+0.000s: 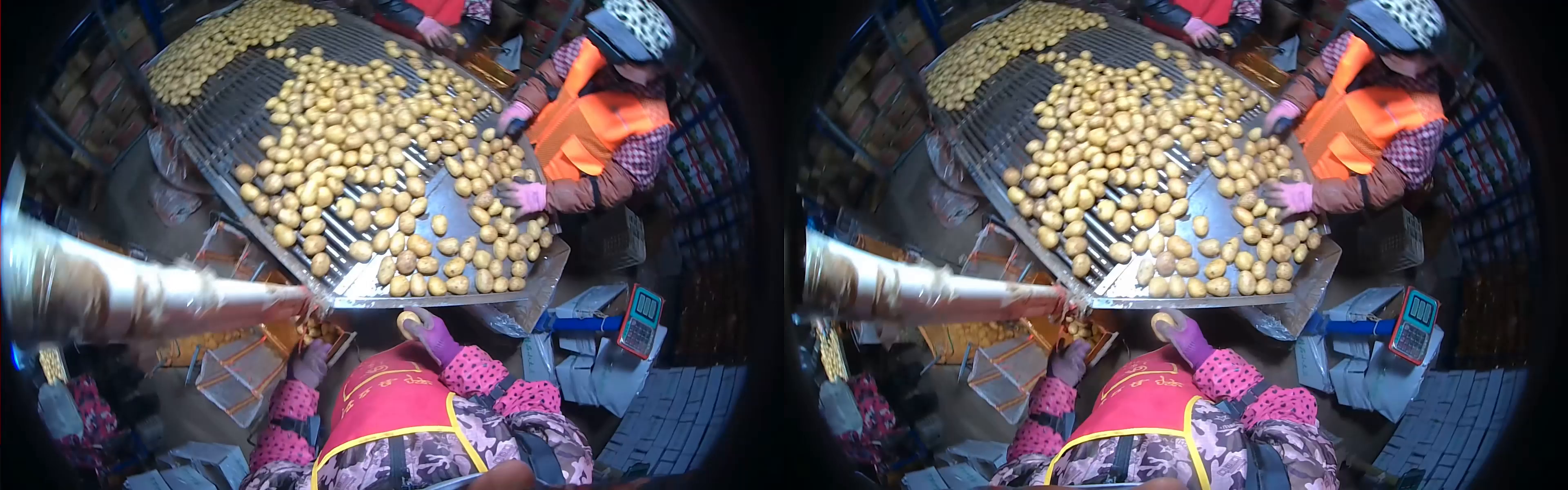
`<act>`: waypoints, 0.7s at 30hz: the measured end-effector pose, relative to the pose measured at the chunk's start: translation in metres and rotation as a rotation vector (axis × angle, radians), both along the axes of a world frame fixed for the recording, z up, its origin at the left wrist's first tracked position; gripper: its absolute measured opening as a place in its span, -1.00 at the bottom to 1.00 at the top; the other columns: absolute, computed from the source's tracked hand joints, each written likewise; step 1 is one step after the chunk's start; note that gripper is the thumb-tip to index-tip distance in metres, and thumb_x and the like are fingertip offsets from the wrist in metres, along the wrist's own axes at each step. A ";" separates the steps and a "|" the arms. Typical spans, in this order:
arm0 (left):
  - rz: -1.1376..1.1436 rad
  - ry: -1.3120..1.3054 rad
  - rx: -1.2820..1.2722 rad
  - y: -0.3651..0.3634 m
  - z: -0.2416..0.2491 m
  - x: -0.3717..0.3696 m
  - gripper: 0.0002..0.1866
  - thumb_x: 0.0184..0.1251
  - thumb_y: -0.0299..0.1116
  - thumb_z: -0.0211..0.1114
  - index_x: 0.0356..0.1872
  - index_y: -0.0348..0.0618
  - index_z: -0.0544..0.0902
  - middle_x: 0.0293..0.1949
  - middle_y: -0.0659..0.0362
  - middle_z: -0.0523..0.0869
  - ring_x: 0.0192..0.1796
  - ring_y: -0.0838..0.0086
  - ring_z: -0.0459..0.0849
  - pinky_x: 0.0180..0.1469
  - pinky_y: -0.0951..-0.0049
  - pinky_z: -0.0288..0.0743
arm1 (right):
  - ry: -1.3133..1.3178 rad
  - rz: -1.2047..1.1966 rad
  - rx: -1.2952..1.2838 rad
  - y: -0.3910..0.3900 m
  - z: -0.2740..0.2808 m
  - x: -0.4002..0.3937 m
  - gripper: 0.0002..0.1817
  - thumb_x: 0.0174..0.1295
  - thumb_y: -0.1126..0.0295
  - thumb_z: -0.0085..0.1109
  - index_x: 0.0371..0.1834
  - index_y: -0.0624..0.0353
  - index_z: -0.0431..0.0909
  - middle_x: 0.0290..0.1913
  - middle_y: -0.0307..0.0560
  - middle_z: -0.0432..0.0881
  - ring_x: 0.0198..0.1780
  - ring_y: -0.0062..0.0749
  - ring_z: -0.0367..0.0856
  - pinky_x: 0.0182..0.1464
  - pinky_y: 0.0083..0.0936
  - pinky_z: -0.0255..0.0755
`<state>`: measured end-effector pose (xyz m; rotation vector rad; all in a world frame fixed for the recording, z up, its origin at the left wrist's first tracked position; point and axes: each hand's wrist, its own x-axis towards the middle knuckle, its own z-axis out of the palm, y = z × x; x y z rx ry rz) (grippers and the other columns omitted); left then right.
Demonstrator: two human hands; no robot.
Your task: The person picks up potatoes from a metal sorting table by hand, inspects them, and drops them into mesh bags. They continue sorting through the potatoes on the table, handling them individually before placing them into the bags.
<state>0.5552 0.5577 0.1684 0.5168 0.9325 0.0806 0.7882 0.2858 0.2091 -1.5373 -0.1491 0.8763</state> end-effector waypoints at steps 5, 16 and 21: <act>-0.500 -0.127 -0.174 -0.057 0.072 0.068 -0.36 0.76 0.17 0.06 0.58 -0.03 0.47 0.34 -0.05 0.72 0.29 0.14 0.77 0.36 0.05 0.66 | -0.026 -0.296 0.013 -0.001 0.001 0.028 -0.50 0.57 0.35 0.26 0.49 0.32 0.53 0.07 0.01 0.71 -0.15 -0.37 0.75 0.03 -0.43 0.68; -0.195 -0.140 -0.201 -0.097 0.074 0.257 -0.46 0.73 0.08 0.17 0.37 -0.16 0.48 0.21 -0.05 0.69 0.10 0.23 0.80 0.00 0.44 0.78 | -1.098 0.145 -0.798 -0.102 0.001 0.150 -0.16 0.29 -0.10 0.45 0.60 0.00 0.50 0.67 0.20 0.35 0.68 0.21 0.26 0.66 0.39 0.00; -0.086 -0.211 -0.120 -0.101 0.074 0.287 -0.17 0.76 0.37 -0.20 0.46 -0.26 0.49 0.28 -0.05 0.67 0.30 0.14 0.70 0.28 0.13 0.70 | -1.231 0.238 -1.000 -0.082 -0.040 0.237 -0.04 0.33 -0.25 0.35 0.75 -0.15 0.31 0.80 0.04 0.15 0.76 0.23 0.11 0.57 0.75 -0.19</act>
